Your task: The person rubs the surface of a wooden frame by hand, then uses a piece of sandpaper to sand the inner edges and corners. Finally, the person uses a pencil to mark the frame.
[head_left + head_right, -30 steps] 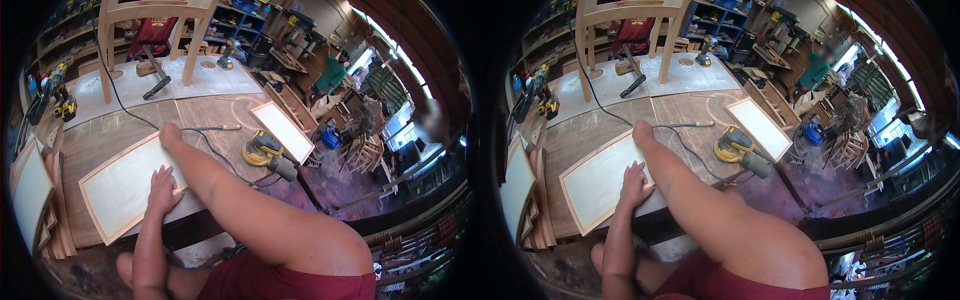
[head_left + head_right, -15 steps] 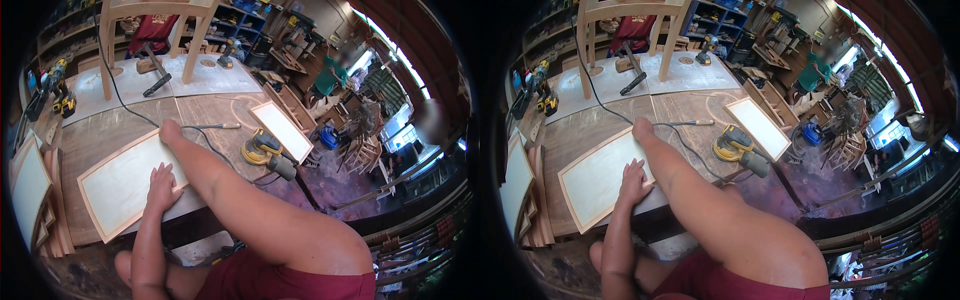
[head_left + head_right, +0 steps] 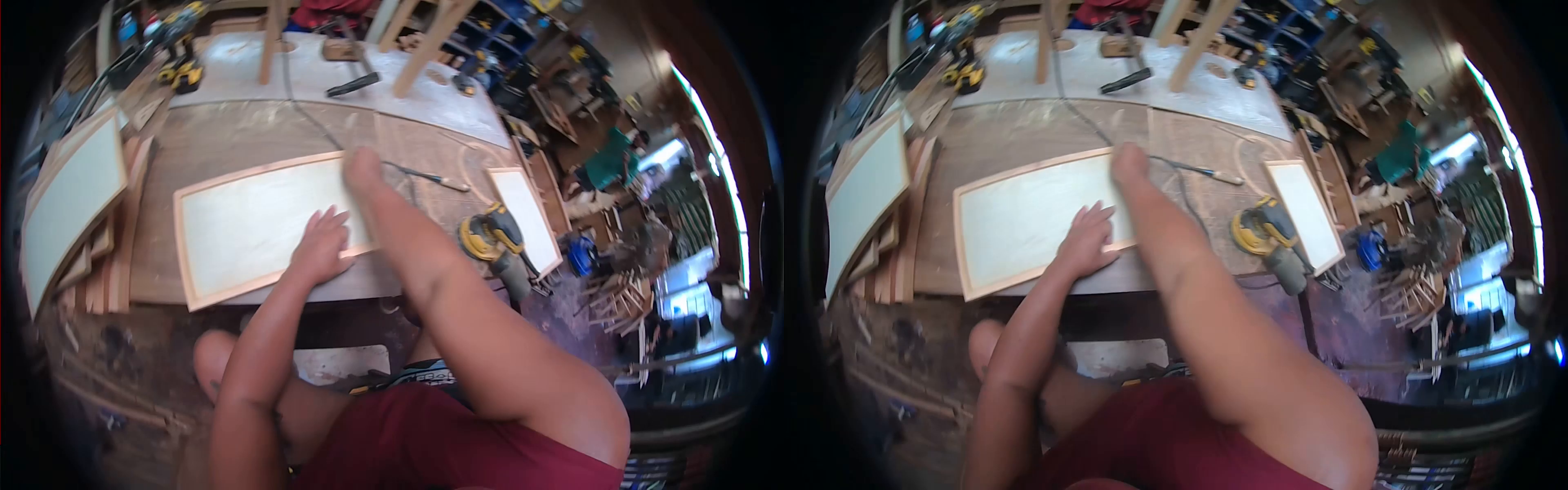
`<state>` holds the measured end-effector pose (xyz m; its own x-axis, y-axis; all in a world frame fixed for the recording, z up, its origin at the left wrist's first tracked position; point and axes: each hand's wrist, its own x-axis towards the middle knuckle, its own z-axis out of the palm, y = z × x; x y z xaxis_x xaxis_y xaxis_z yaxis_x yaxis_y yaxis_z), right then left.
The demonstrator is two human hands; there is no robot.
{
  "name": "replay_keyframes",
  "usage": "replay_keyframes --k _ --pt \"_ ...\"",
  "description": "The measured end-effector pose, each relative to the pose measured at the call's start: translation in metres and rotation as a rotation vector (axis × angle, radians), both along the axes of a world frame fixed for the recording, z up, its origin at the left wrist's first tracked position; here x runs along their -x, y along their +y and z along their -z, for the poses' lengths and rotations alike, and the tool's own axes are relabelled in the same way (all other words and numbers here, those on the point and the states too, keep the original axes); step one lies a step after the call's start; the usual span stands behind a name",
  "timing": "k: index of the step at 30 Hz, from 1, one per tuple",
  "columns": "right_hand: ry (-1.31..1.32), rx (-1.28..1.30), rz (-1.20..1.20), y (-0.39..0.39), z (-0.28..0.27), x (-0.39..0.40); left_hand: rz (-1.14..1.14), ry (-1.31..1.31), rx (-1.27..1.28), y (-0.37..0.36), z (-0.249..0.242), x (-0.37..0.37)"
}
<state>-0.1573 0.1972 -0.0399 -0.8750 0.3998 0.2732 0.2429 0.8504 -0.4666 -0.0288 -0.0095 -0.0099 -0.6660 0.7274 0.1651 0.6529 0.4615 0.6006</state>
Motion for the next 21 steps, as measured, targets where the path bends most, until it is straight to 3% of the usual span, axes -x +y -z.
replay_keyframes --k 3,5,17,21 --pt "-0.040 -0.094 -0.111 0.000 -0.015 -0.023 0.012 -0.009 -0.017 -0.002 -0.003 -0.002" --pt "-0.099 0.145 -0.056 -0.013 -0.041 -0.043 0.032 0.012 -0.030 0.000 -0.001 -0.002" --pt "-0.046 0.012 -0.045 -0.011 -0.031 -0.011 0.029 -0.002 -0.006 -0.002 -0.002 0.000" --pt "-0.114 0.141 -0.049 -0.010 -0.036 -0.033 0.037 -0.001 -0.002 -0.002 -0.003 -0.001"
